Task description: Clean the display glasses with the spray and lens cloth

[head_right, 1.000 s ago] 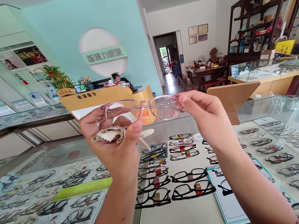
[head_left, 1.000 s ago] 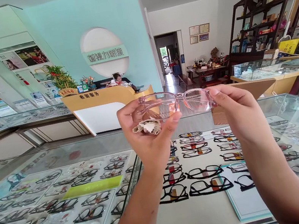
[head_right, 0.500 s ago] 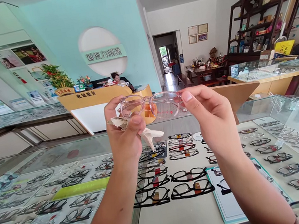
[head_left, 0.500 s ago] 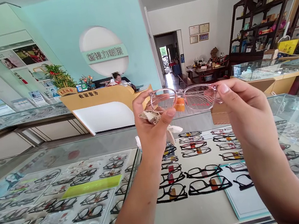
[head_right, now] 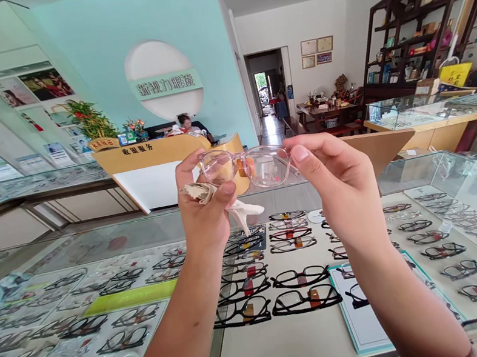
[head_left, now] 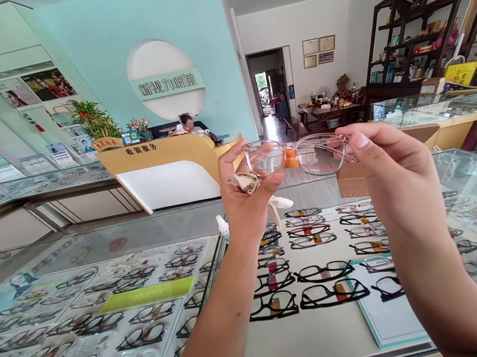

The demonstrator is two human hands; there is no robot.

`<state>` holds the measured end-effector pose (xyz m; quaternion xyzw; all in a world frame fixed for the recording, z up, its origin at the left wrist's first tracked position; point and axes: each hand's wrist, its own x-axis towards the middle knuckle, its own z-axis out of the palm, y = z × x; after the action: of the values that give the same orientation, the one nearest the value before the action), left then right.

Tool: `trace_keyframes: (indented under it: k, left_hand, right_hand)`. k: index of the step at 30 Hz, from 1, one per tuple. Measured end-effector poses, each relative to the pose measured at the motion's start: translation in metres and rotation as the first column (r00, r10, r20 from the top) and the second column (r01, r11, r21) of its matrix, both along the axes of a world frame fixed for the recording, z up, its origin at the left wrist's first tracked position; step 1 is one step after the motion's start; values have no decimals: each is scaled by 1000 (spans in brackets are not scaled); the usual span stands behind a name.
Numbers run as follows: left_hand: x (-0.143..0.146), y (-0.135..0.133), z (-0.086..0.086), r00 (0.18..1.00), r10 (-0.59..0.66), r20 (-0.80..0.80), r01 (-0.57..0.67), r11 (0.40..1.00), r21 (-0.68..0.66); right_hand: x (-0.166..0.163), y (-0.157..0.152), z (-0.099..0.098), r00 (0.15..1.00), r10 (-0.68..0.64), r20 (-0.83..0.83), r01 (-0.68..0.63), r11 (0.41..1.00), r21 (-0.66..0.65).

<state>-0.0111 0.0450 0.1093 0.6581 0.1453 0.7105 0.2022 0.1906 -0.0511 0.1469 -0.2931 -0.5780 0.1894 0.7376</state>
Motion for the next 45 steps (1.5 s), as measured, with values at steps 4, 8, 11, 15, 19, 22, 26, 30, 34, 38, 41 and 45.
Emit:
trace_keyframes:
  k: [4,8,11,15,19,22,26,30,34,38,41,45]
  left_hand:
    - [0,0,0,999,32,31,-32,999,26]
    - [3,-6,2,996,60,61,-63,996,59]
    - [8,-19,6,985,157,73,-164,980,113]
    - [13,-36,8,949,304,82,-315,920,235]
    - [15,-39,6,926,364,105,-377,860,345]
    - [14,-35,6,933,338,122,-360,882,306]
    - [12,-34,13,974,101,202,-105,994,13]
    - [13,-41,22,905,-248,346,381,835,-396]
    - [15,-49,27,782,-418,462,622,568,-539]
    - [15,-52,29,662,-521,538,738,327,-591]
    - [15,-51,29,589,-542,600,771,153,-618]
    - [16,-48,28,533,-529,660,783,11,-622]
  right_hand:
    - [0,1,0,999,44,-11,-44,999,-8]
    - [1,3,0,999,42,-13,-42,999,-29]
    - [3,10,0,998,59,-37,-61,997,-55]
    - [7,26,-3,990,134,-46,-138,983,-119]
    - [11,36,-7,985,171,-25,-173,974,-148]
    - [11,36,-8,986,164,-9,-164,979,-122]
    - [8,29,-6,981,190,-34,-191,981,-41]
    - [5,30,-7,958,284,39,-287,951,114]
    - [0,35,-12,950,182,255,-220,966,131]
    - [-8,37,-14,939,54,340,-122,976,181]
    - [-11,37,-13,941,27,337,-113,965,238]
    - [-14,33,-13,946,10,323,-105,955,276]
